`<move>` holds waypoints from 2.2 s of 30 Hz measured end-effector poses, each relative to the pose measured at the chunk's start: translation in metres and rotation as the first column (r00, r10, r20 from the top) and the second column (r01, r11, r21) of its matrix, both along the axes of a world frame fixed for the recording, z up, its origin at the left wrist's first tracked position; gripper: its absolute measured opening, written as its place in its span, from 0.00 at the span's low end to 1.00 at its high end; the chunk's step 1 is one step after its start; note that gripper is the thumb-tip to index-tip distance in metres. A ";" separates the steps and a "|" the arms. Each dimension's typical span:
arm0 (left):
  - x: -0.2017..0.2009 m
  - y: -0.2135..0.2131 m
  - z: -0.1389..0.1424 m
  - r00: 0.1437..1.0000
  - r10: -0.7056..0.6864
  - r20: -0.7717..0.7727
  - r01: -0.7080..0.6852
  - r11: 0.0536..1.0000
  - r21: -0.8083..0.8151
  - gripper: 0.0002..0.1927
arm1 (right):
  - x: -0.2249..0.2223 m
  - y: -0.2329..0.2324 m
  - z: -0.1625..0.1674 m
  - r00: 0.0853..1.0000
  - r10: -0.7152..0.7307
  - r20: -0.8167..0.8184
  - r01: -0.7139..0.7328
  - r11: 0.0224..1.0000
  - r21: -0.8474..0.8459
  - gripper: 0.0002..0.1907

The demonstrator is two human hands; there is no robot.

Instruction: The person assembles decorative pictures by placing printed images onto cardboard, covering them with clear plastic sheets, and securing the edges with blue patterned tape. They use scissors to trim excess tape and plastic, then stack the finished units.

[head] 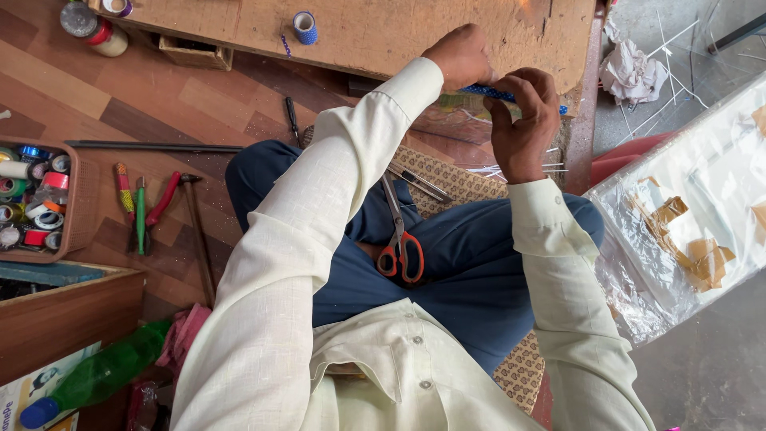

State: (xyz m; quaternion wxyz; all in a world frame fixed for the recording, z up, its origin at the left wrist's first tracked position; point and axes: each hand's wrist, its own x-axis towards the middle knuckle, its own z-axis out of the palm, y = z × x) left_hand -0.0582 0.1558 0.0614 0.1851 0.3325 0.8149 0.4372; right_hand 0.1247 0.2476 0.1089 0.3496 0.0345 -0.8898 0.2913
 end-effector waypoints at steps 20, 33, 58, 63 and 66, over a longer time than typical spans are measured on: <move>0.055 -0.036 0.020 0.743 0.033 -0.669 0.002 0.999 0.051 0.05 | -0.018 0.065 0.006 0.924 0.148 0.351 -0.284 0.882 0.377 0.09; 0.151 -0.080 0.058 0.900 0.430 0.069 -0.368 0.666 0.649 0.12 | 0.024 0.043 0.090 0.969 0.034 0.243 -0.161 0.835 0.526 0.07; 0.216 -0.191 0.032 0.436 -0.428 0.792 -0.673 0.429 0.602 0.13 | 0.175 -0.127 -0.070 0.832 0.041 0.554 -0.228 0.935 0.273 0.10; 0.218 -0.189 0.022 0.385 -0.445 0.808 -0.693 0.439 0.572 0.13 | 0.187 -0.145 -0.076 0.775 -0.023 0.631 -0.204 0.937 0.285 0.27; 0.219 -0.184 0.028 0.458 -0.404 0.792 -0.666 0.434 0.607 0.15 | 0.177 -0.150 -0.079 0.748 -0.085 0.658 -0.169 0.935 0.313 0.34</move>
